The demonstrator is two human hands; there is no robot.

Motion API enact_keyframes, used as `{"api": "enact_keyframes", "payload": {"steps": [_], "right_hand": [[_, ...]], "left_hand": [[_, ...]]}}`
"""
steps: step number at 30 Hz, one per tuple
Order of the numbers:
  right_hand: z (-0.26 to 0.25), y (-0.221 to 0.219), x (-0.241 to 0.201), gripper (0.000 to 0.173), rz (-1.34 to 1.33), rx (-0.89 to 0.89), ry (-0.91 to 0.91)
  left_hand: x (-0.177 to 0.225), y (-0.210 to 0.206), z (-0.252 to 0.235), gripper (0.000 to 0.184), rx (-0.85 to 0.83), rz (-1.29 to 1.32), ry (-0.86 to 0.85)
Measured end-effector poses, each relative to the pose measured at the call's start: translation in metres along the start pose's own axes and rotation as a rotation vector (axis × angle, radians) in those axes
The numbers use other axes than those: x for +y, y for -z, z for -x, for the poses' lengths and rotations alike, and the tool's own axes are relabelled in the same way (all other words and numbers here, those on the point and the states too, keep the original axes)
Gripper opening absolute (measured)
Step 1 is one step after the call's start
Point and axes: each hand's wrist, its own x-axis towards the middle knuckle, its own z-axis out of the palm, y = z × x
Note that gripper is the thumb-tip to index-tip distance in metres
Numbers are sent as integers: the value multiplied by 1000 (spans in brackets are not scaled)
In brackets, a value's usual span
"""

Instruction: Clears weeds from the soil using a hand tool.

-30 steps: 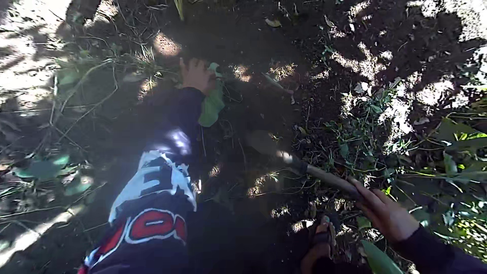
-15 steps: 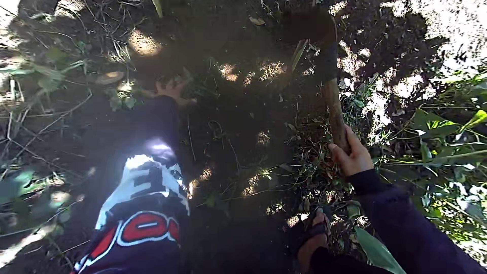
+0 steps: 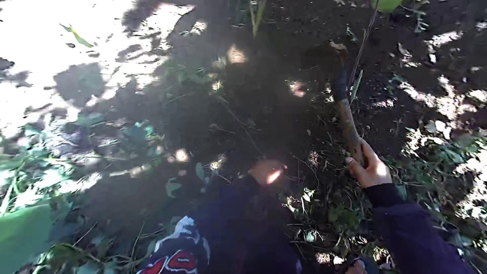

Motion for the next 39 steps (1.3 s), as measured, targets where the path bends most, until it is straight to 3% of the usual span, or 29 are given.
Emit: {"api": "enact_keyframes", "payload": {"steps": [2,3,4,6,9,13,14,16,19,22,25,28,31,33,35,37,39], "right_hand": [[-21,-26,-44,67,93,-81,48],[-35,-44,-69,68,130,-104,79],[-50,-64,-94,70,152,-109,113],[-78,-100,-154,72,193,-123,138],[-101,-151,-247,76,239,-165,227],[-93,-201,-311,80,407,-271,403],[-85,-205,-312,80,456,-315,453],[-62,-193,-292,78,547,-384,529],[-30,-129,-211,72,748,-437,528],[25,-35,-142,71,855,-503,377],[75,54,-111,72,730,-546,306],[94,90,-107,69,592,-461,466],[59,44,-149,64,556,-249,596],[12,-14,-204,64,568,-249,450],[-37,-75,-255,67,558,-258,353],[-71,-124,-279,72,552,-262,294],[-73,-142,-272,75,560,-284,261]], "left_hand": [[-64,41,23,33,343,-215,305],[-91,54,41,42,426,-274,480],[-112,61,59,58,464,-278,630],[-132,51,87,86,385,-242,802],[-131,34,99,95,289,-203,809],[-132,50,112,78,170,-164,730],[-136,55,123,68,238,-127,696],[-140,60,153,48,566,-66,647],[-148,65,194,40,1041,-69,575],[-140,88,193,39,1181,23,526],[-128,96,145,49,1029,227,503],[-124,62,77,68,743,321,519],[-81,1,39,76,183,1,385],[-50,-44,38,69,-191,-168,87],[-32,-69,39,61,-460,-150,-101],[-27,-66,47,50,-448,-104,-177],[-30,-51,72,39,-205,-74,-175]]}}
